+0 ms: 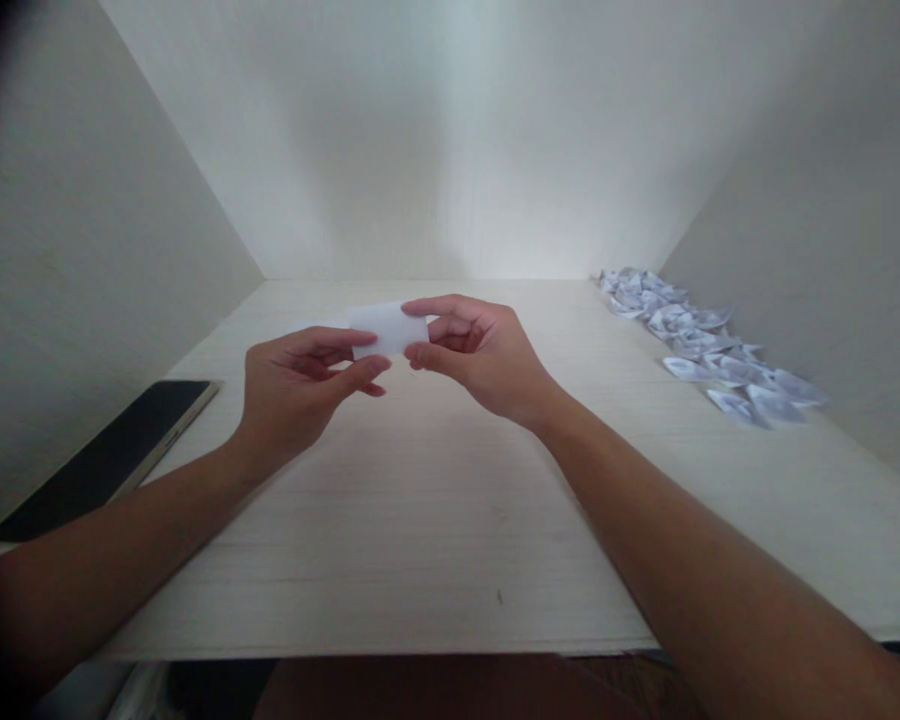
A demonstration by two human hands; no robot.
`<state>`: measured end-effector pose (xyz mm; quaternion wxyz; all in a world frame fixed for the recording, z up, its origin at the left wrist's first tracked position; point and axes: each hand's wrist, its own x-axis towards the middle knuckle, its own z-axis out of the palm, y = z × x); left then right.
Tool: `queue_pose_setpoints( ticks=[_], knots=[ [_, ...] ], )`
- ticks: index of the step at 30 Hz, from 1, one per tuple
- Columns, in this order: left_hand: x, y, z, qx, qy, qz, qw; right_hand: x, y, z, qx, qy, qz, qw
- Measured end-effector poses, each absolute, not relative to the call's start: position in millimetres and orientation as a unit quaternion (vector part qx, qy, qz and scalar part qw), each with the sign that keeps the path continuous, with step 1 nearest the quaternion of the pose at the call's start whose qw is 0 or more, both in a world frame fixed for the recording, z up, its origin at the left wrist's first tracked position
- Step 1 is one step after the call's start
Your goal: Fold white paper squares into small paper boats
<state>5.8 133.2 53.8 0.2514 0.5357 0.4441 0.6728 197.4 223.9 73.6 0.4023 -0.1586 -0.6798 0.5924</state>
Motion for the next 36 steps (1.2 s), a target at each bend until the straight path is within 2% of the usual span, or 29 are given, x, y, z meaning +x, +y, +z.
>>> queue_pose_setpoints(
  ticks=[18,27,36],
  knots=[
    [7.4,131.2,57.0,0.522,0.454,0.670,0.268,196.1,222.7,67.4,-0.187,-0.715,0.541,0.402],
    [7.1,132.8,57.1,0.503,0.461,0.679,0.270,195.5,217.8,65.1,-0.171,-0.772,0.391,0.470],
    [7.5,131.5,55.2,0.520,0.460,0.675,0.250,193.9,217.8,66.8,-0.188,-0.748,0.425,0.473]
  ],
)
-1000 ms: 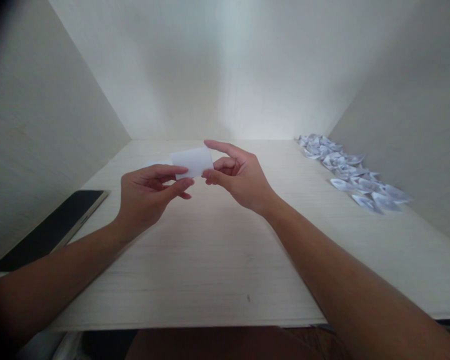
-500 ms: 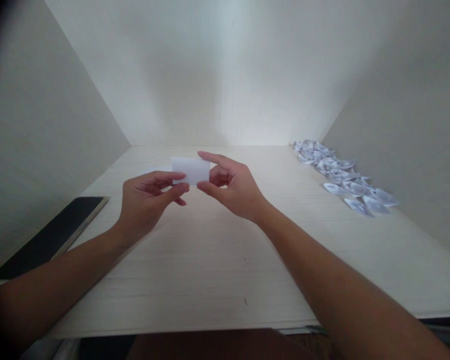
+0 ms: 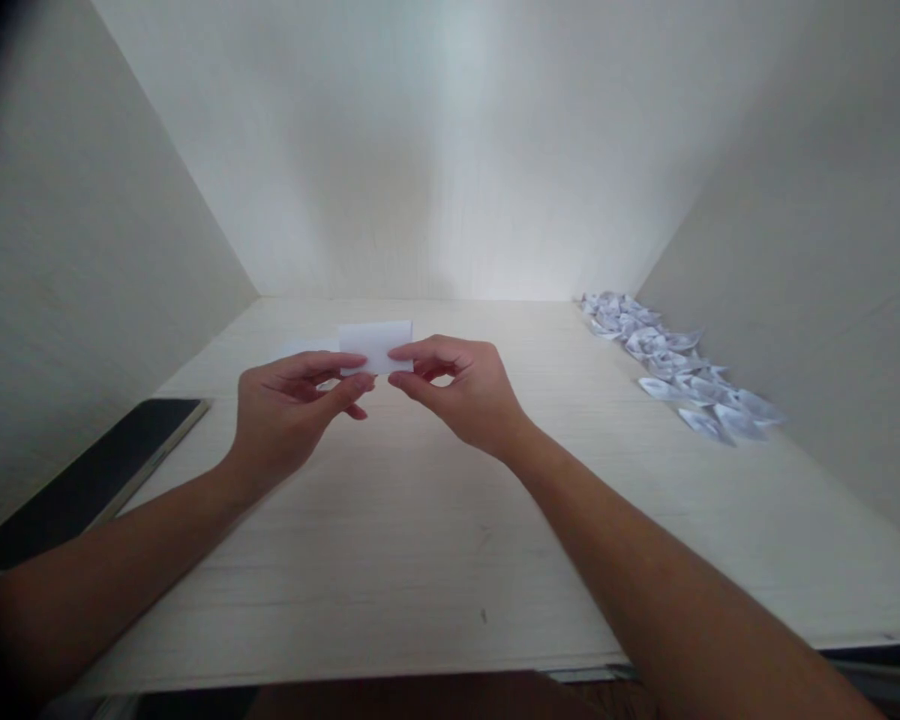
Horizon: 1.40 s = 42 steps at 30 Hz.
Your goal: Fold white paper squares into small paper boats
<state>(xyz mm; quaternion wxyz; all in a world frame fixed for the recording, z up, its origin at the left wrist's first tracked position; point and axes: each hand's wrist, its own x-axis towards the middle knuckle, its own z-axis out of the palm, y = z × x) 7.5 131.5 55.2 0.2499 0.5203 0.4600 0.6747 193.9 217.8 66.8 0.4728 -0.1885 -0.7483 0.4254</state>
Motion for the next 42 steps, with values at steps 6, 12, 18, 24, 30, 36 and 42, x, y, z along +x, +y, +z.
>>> queue_pose_setpoints(
  ticks=[6,12,18,24,30,36,42],
  knots=[
    [10.2,128.5,59.2,0.529,0.466,0.672,0.225,196.9,221.1,69.0,-0.195,-0.742,0.455,0.452],
    [9.5,127.3,60.6,0.549,0.458,0.664,0.219,197.7,222.3,69.8,-0.189,-0.752,0.437,0.455],
    [8.9,127.1,59.9,0.562,0.441,0.666,0.215,198.4,220.9,73.0,-0.190,-0.747,0.454,0.447],
    [8.5,127.2,59.3,0.576,0.420,0.669,0.210,197.2,221.1,72.7,-0.187,-0.747,0.458,0.445],
    [9.1,127.9,58.6,0.578,0.424,0.666,0.206,197.6,220.1,73.3,-0.185,-0.743,0.467,0.441],
    [6.8,127.7,56.4,0.607,0.425,0.645,0.189,193.2,218.2,71.3,-0.180,-0.712,0.497,0.463],
    [5.8,124.8,52.6,0.653,0.426,0.595,0.197,189.0,222.6,67.3,-0.179,-0.656,0.551,0.484]
  ],
)
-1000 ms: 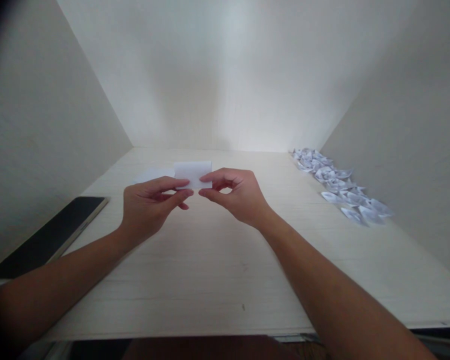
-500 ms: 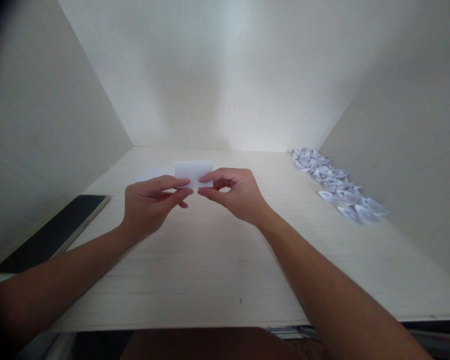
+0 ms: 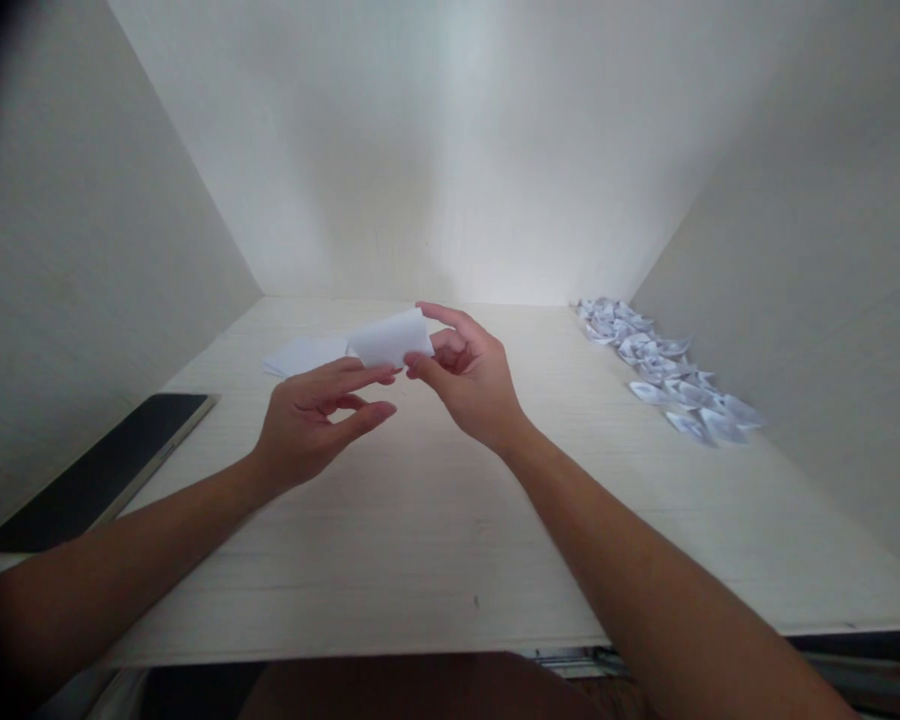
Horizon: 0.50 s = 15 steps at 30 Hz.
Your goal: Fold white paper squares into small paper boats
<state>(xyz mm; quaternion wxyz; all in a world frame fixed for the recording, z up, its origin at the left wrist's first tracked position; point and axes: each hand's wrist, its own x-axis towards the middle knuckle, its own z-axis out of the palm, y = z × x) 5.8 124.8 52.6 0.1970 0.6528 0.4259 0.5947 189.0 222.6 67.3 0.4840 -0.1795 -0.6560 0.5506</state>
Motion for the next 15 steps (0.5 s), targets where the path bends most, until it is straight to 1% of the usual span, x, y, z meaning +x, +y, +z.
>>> queue_pose_setpoints(
  ticks=[3,6,12,15],
  knots=[
    [6,127,50,0.624,0.407,0.633,0.210,193,229,69,-0.194,-0.667,0.531,0.486],
    [5,130,49,0.584,0.413,0.665,0.217,200,233,72,-0.204,-0.710,0.501,0.451],
    [6,131,48,0.552,0.445,0.648,0.278,205,225,78,-0.203,-0.810,0.404,0.372],
    [6,130,49,0.557,0.457,0.635,0.280,204,221,79,-0.199,-0.820,0.404,0.354]
  ],
)
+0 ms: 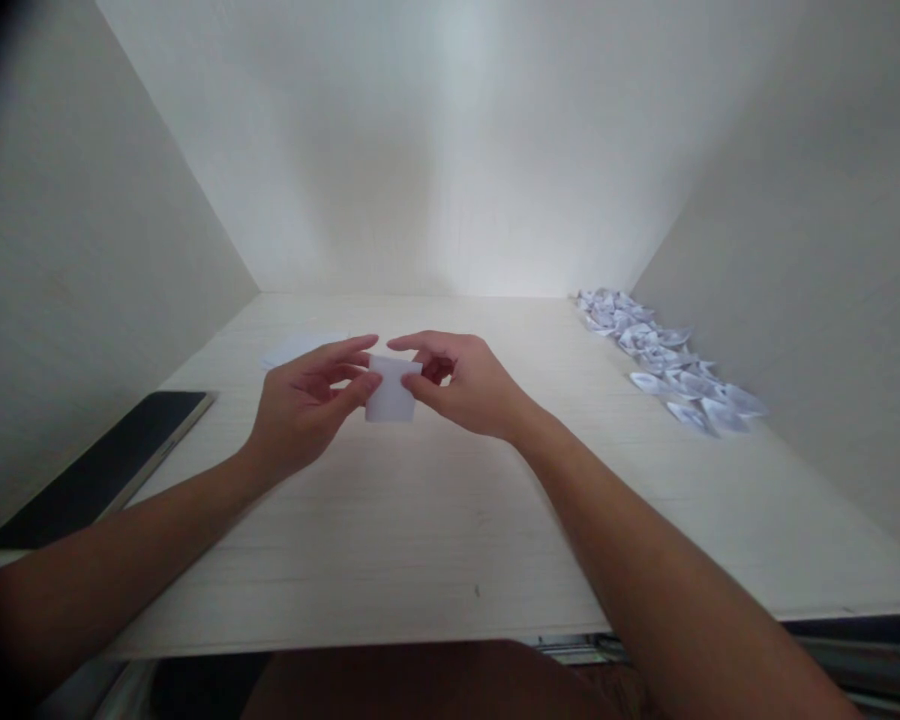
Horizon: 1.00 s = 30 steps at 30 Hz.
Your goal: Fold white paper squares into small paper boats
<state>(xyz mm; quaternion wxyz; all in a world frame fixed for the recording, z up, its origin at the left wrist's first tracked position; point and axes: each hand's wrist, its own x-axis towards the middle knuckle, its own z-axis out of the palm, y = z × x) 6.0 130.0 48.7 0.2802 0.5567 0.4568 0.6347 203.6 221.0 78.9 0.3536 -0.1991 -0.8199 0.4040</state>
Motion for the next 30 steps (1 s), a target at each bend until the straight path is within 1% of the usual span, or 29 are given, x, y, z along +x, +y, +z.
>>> queue_pose_setpoints(
  ticks=[10,21,30],
  knots=[
    [7,132,54,0.539,0.470,0.636,0.291,202,220,78,-0.199,-0.762,0.495,0.367],
    [11,131,59,0.530,0.481,0.649,0.260,200,220,73,-0.205,-0.748,0.507,0.376],
    [10,132,58,0.531,0.479,0.650,0.259,198,218,69,-0.200,-0.739,0.507,0.397]
  ],
)
